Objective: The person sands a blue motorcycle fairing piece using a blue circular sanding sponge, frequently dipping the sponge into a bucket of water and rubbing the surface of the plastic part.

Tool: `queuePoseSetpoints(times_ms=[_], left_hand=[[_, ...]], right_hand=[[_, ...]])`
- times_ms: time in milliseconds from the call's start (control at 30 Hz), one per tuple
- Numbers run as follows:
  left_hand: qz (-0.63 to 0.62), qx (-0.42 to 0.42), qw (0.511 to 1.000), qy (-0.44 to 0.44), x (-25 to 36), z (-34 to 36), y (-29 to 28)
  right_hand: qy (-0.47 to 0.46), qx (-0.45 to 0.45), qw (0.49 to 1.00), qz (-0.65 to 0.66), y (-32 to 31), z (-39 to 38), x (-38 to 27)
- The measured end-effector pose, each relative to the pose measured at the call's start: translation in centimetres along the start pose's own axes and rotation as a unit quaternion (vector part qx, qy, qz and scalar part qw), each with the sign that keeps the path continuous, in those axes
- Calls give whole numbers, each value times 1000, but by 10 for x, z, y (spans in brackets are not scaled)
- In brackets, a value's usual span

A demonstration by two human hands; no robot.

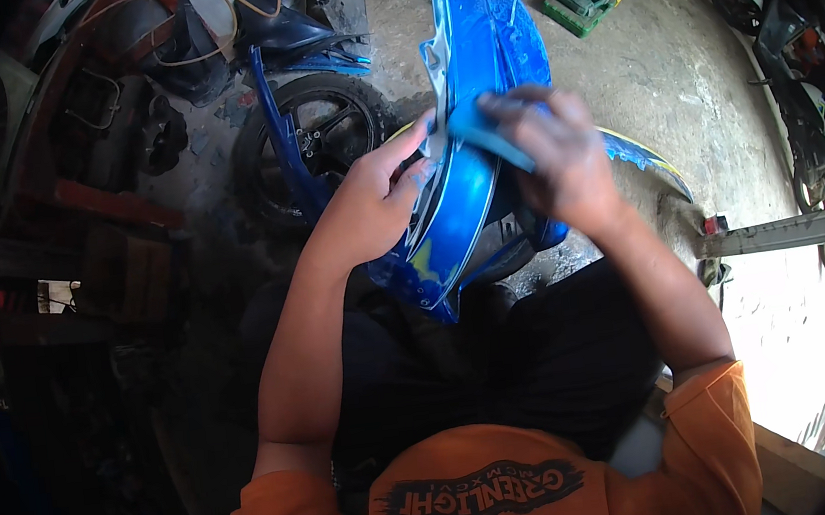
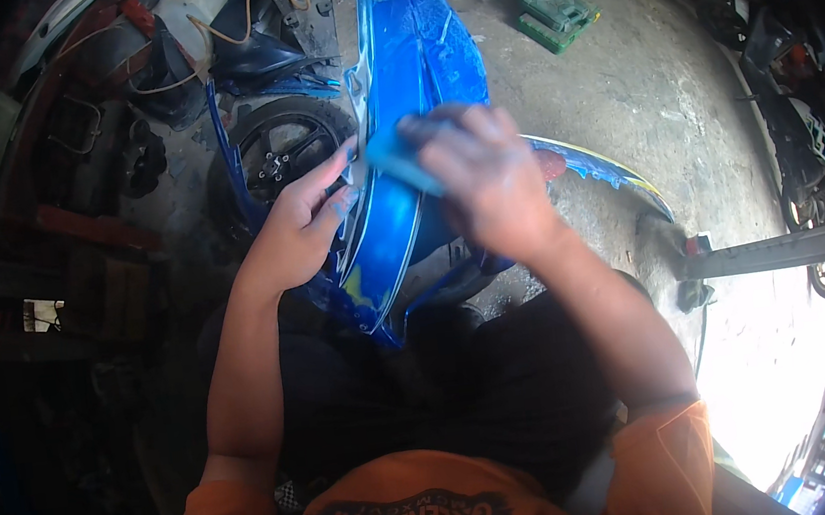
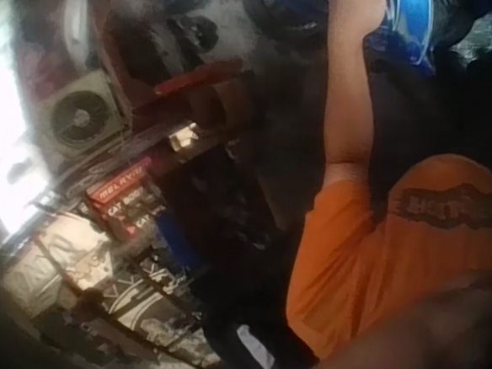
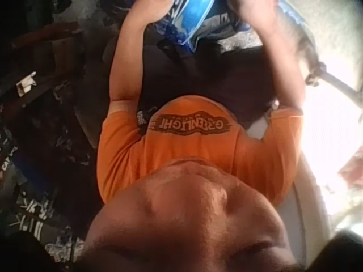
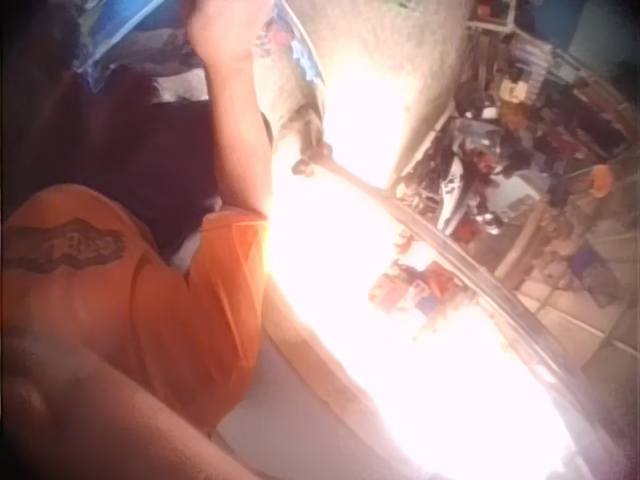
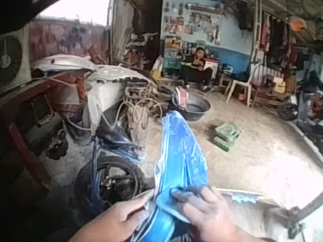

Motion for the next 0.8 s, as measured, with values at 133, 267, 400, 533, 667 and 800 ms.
queuePoseSetpoints(times_ms=[133, 267, 400, 533, 667, 800], left_hand=[[-21, 4, 999, 44, 7, -4, -3], [-12, -5, 1000, 4, 2, -3, -2], [-37, -1, 999, 36, 4, -7, -4], [4, 12, 999, 45, 5, -4, -4], [-15, -2, 999, 33, 6, -7, -2], [2, 5, 1000, 0, -1, -5, -2]], right_hand=[[-58, -27, 998, 16, -4, 7, -16], [2, -15, 1000, -2, 0, 3, 3], [-54, -30, 998, 33, -1, 7, -12], [-4, -17, 1000, 12, 2, 1, 5], [-63, -24, 997, 40, -5, 9, -11], [-29, -18, 999, 7, -7, 6, 1]])
Point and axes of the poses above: each hand's wrist, its own z-axis towards the middle knuckle, its own y-axis out of the palm, x = y × z, the point moved 8 cm from there along z, towards the middle knuckle, and after that the axes turned 11 degrees about -z, right-handed, at the moved point
